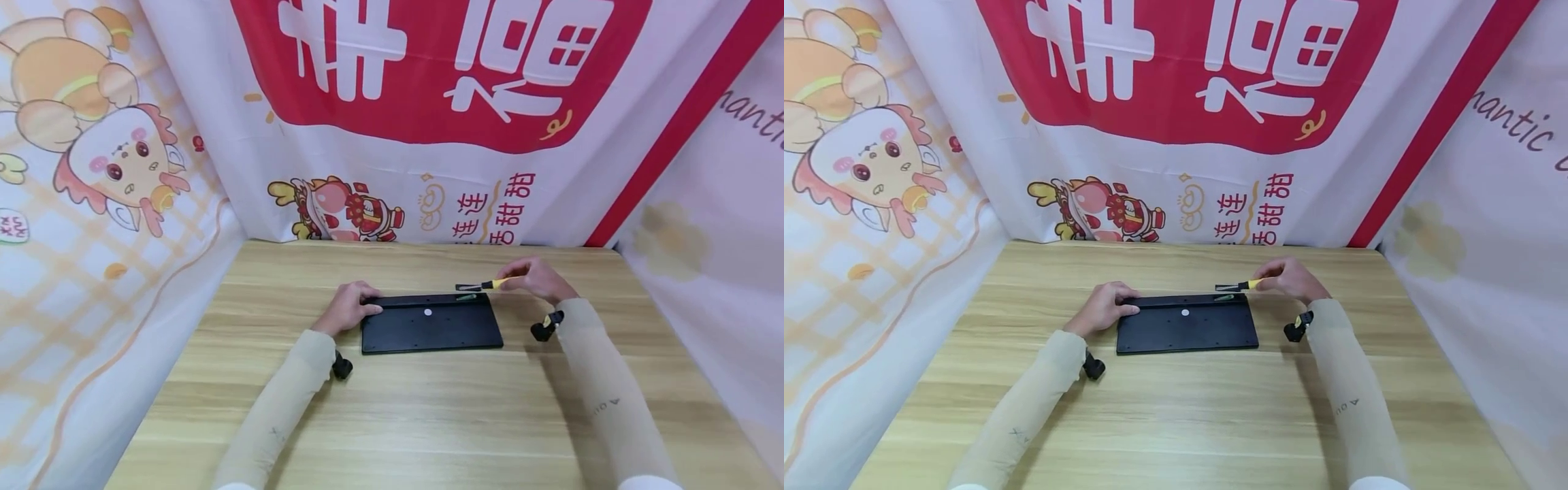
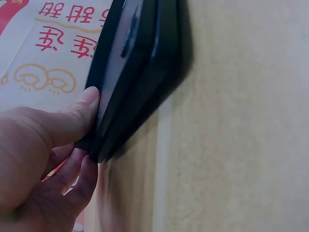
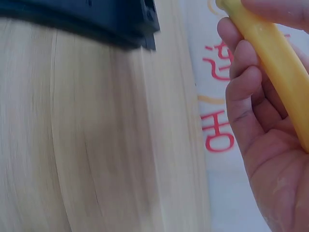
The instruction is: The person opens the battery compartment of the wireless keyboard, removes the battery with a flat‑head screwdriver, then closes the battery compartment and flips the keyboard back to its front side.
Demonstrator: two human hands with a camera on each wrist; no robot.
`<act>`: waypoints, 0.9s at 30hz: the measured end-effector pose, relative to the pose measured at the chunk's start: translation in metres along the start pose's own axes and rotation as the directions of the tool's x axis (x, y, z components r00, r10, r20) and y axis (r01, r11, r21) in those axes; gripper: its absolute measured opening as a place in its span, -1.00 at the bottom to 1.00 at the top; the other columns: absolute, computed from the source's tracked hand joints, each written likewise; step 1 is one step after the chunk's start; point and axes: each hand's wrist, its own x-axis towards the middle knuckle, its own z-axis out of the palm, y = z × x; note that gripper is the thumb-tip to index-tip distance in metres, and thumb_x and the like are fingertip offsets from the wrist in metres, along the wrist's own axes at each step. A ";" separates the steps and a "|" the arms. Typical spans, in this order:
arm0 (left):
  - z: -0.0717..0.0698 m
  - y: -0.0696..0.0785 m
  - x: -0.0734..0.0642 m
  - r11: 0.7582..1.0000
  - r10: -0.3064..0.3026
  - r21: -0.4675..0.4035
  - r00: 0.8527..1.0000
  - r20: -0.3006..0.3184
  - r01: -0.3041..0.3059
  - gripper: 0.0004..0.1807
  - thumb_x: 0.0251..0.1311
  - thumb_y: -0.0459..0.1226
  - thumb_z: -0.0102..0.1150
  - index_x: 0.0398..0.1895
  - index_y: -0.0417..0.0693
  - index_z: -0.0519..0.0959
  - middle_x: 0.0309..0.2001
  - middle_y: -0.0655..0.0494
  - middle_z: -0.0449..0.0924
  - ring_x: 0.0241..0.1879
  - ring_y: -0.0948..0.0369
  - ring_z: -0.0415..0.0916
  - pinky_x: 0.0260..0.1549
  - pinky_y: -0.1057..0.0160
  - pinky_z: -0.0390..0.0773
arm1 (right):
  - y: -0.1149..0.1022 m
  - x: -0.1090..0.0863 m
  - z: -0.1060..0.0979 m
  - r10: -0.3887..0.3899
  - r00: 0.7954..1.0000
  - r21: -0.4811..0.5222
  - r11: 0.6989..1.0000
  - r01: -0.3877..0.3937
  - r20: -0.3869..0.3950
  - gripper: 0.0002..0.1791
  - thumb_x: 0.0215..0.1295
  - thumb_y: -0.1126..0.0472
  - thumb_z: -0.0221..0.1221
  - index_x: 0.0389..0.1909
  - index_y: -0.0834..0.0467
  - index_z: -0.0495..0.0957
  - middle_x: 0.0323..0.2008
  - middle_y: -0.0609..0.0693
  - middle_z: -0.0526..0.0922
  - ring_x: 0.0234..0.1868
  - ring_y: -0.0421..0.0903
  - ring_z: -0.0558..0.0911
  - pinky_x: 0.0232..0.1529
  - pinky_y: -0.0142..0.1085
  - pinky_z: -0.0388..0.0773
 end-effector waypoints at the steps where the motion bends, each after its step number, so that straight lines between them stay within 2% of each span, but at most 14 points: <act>1: 0.000 -0.002 0.000 1.000 0.002 0.001 1.000 -0.007 -0.002 -0.68 0.28 -0.22 0.49 0.07 -0.06 0.80 0.00 -0.01 0.77 -0.06 0.08 0.65 0.04 0.02 0.63 | 0.001 -0.001 -0.003 0.006 1.000 0.000 1.000 -0.006 -0.004 -0.71 0.31 0.10 0.46 -0.04 0.15 0.80 0.04 0.14 0.79 0.06 0.04 0.64 0.21 -0.10 0.49; 4: -0.001 -0.004 0.000 1.000 0.000 0.003 1.000 -0.017 0.000 -0.69 0.28 -0.22 0.49 0.07 -0.07 0.80 -0.01 0.00 0.77 -0.06 0.08 0.65 0.05 0.02 0.63 | 0.005 -0.007 -0.012 0.023 0.999 -0.004 1.000 -0.023 -0.026 -0.70 0.32 0.08 0.45 -0.02 0.14 0.79 0.05 0.14 0.77 0.05 0.05 0.62 0.19 -0.13 0.49; 11: 0.000 -0.001 0.000 1.000 -0.013 -0.006 1.000 0.010 0.014 -0.69 0.30 -0.22 0.48 0.08 -0.07 0.80 0.01 -0.02 0.76 -0.02 0.05 0.64 0.08 0.01 0.63 | 0.023 -0.021 -0.024 0.044 0.995 -0.037 0.998 -0.048 -0.090 -0.60 0.37 -0.02 0.42 0.10 0.12 0.76 0.13 0.16 0.72 0.07 0.02 0.60 0.13 -0.21 0.52; 16: 0.000 0.001 -0.001 1.000 -0.004 -0.008 1.000 0.012 0.004 -0.68 0.31 -0.23 0.46 0.09 -0.10 0.79 0.02 -0.04 0.75 0.01 0.03 0.65 0.11 -0.01 0.63 | 0.038 -0.028 -0.024 0.051 0.978 -0.083 0.994 -0.069 -0.200 -0.55 0.35 -0.11 0.42 0.09 0.10 0.76 0.13 0.15 0.73 0.06 -0.05 0.59 0.07 -0.27 0.50; 20: -0.001 0.000 0.000 1.000 -0.002 -0.010 1.000 0.010 0.002 -0.68 0.30 -0.23 0.47 0.09 -0.09 0.79 0.01 -0.02 0.75 0.00 0.04 0.65 0.10 0.00 0.63 | 0.048 -0.030 -0.022 0.032 0.964 -0.111 0.992 -0.063 -0.265 -0.60 0.37 -0.04 0.42 0.06 0.14 0.77 0.06 0.16 0.76 -0.01 -0.08 0.61 -0.02 -0.35 0.52; 23: -0.001 0.000 0.000 1.000 -0.003 -0.011 1.000 0.012 0.003 -0.68 0.30 -0.23 0.47 0.09 -0.08 0.79 0.02 -0.02 0.75 0.01 0.05 0.66 0.11 0.00 0.63 | 0.053 -0.032 -0.020 0.045 0.961 -0.120 0.990 -0.080 -0.273 -0.63 0.40 -0.01 0.40 0.05 0.15 0.77 0.03 0.17 0.77 -0.02 -0.04 0.60 0.00 -0.32 0.50; 27: 0.000 0.001 0.000 1.000 0.003 -0.010 1.000 0.014 -0.003 -0.68 0.30 -0.24 0.47 0.09 -0.09 0.79 0.02 -0.03 0.75 0.03 0.03 0.66 0.13 -0.02 0.63 | 0.059 -0.035 -0.017 0.099 0.959 -0.092 0.988 -0.127 -0.266 -0.63 0.40 -0.04 0.39 0.04 0.13 0.76 0.02 0.16 0.76 0.00 0.01 0.57 0.04 -0.23 0.45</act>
